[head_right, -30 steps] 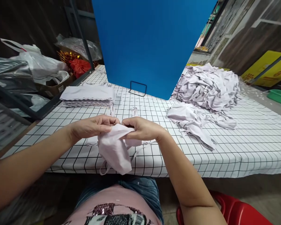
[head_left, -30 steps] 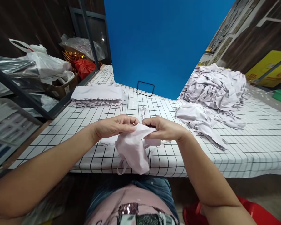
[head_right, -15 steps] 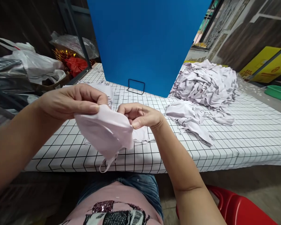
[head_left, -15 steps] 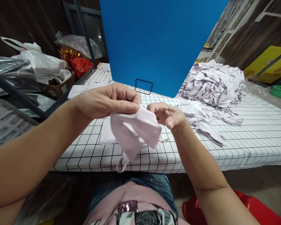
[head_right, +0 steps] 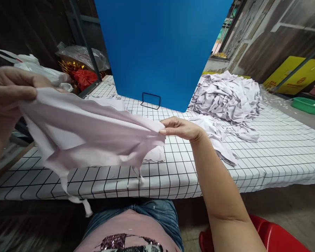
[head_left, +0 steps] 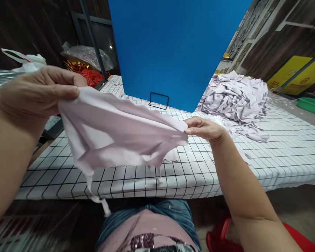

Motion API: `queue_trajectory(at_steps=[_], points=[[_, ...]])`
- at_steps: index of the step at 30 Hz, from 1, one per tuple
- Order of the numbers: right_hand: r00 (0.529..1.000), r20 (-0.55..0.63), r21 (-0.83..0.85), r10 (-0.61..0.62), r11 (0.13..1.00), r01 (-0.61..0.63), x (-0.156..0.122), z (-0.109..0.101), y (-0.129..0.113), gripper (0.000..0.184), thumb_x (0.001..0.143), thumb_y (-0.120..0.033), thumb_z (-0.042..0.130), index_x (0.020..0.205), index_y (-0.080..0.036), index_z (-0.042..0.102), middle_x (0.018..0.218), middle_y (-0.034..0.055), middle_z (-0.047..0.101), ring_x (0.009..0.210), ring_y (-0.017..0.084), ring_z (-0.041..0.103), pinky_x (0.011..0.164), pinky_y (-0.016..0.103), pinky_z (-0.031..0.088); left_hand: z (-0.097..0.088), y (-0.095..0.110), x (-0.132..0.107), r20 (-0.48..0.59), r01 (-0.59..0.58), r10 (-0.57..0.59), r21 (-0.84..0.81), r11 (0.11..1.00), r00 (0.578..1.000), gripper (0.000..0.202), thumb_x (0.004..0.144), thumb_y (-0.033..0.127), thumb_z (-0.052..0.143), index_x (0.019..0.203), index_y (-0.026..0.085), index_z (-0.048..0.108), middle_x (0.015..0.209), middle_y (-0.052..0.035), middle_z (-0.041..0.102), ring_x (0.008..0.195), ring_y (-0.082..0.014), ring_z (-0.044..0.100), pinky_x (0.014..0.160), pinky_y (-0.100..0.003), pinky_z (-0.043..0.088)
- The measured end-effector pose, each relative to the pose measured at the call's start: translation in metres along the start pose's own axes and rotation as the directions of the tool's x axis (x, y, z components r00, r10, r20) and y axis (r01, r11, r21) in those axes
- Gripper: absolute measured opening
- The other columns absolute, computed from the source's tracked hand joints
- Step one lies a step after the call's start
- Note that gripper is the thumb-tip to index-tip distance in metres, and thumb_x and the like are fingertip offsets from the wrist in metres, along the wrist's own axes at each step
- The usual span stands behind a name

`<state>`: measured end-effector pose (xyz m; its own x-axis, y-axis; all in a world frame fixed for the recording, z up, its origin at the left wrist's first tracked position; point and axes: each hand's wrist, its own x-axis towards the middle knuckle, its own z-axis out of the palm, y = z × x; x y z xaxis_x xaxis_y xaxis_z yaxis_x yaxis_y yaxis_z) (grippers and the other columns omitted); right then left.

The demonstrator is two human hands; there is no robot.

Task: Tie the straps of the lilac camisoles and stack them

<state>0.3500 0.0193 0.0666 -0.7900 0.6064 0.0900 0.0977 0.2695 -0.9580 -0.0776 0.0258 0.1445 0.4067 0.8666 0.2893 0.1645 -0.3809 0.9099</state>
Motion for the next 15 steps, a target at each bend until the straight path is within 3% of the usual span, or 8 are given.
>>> queue_trajectory(at_steps=[3,5,8,11,13,15], points=[[0.998,-0.062,-0.125,-0.014,0.992,0.006,-0.003,-0.006,-0.018,0.033,0.088,-0.046,0.064,0.082,-0.015,0.073,0.079,0.0059,0.066,0.076,0.017,0.062,0.074,0.031,0.051,0.013,0.006,-0.003,0.12,-0.046,0.044,0.016,0.999,0.992,0.028,0.079,0.025,0.068,0.065,0.001,0.06,0.071,-0.0023,0.065,0.069,-0.0109,0.062,0.063,-0.02,0.045],[0.998,-0.066,-0.164,0.003,0.986,-0.013,-0.001,-0.006,-0.025,0.038,0.088,-0.05,0.061,0.077,-0.016,0.073,0.08,0.0069,0.066,0.077,0.018,0.062,0.077,0.033,0.05,0.019,0.007,-0.003,0.14,-0.088,0.09,-0.017,0.996,0.986,0.034,0.079,0.03,0.073,0.061,0.004,0.061,0.076,-0.0043,0.066,0.073,-0.0127,0.061,0.064,-0.023,0.049],[1.0,-0.019,-0.193,0.024,0.981,-0.027,0.007,0.0,-0.029,0.036,0.09,-0.047,0.06,0.077,-0.017,0.073,0.084,0.0071,0.066,0.082,0.019,0.062,0.082,0.035,0.05,0.024,0.003,-0.002,0.207,-0.133,0.154,-0.114,0.985,0.966,0.036,0.08,0.04,0.073,0.062,0.01,0.065,0.071,-0.0057,0.062,0.068,-0.014,0.057,0.059,-0.028,0.052],[0.997,0.049,-0.199,0.065,0.979,-0.054,0.014,0.011,-0.025,0.027,0.091,-0.039,0.06,0.085,-0.017,0.073,0.088,0.0065,0.065,0.086,0.018,0.061,0.083,0.034,0.049,0.027,-0.001,0.001,0.294,-0.082,0.133,-0.178,0.981,0.946,0.032,0.083,0.038,0.069,0.066,0.012,0.066,0.07,-0.006,0.06,0.069,-0.0151,0.056,0.061,-0.031,0.053],[0.999,0.031,-0.163,0.042,0.986,-0.036,0.017,0.017,-0.02,0.022,0.09,-0.036,0.062,0.087,-0.017,0.072,0.087,0.0053,0.065,0.083,0.016,0.061,0.08,0.033,0.05,0.03,-0.001,0.001,0.297,-0.058,0.121,-0.211,0.976,0.947,0.03,0.083,0.036,0.069,0.067,0.011,0.064,0.075,-0.0062,0.061,0.072,-0.016,0.058,0.065,-0.032,0.054],[0.996,-0.054,-0.072,-0.075,0.995,0.071,0.018,0.022,-0.014,0.02,0.088,-0.036,0.064,0.085,-0.019,0.072,0.087,0.0041,0.064,0.081,0.015,0.06,0.077,0.032,0.05,0.03,-0.002,0.0,0.241,-0.065,0.121,-0.229,0.971,0.963,0.029,0.083,0.035,0.069,0.069,0.01,0.062,0.079,-0.0062,0.062,0.075,-0.0165,0.061,0.067,-0.032,0.053]])
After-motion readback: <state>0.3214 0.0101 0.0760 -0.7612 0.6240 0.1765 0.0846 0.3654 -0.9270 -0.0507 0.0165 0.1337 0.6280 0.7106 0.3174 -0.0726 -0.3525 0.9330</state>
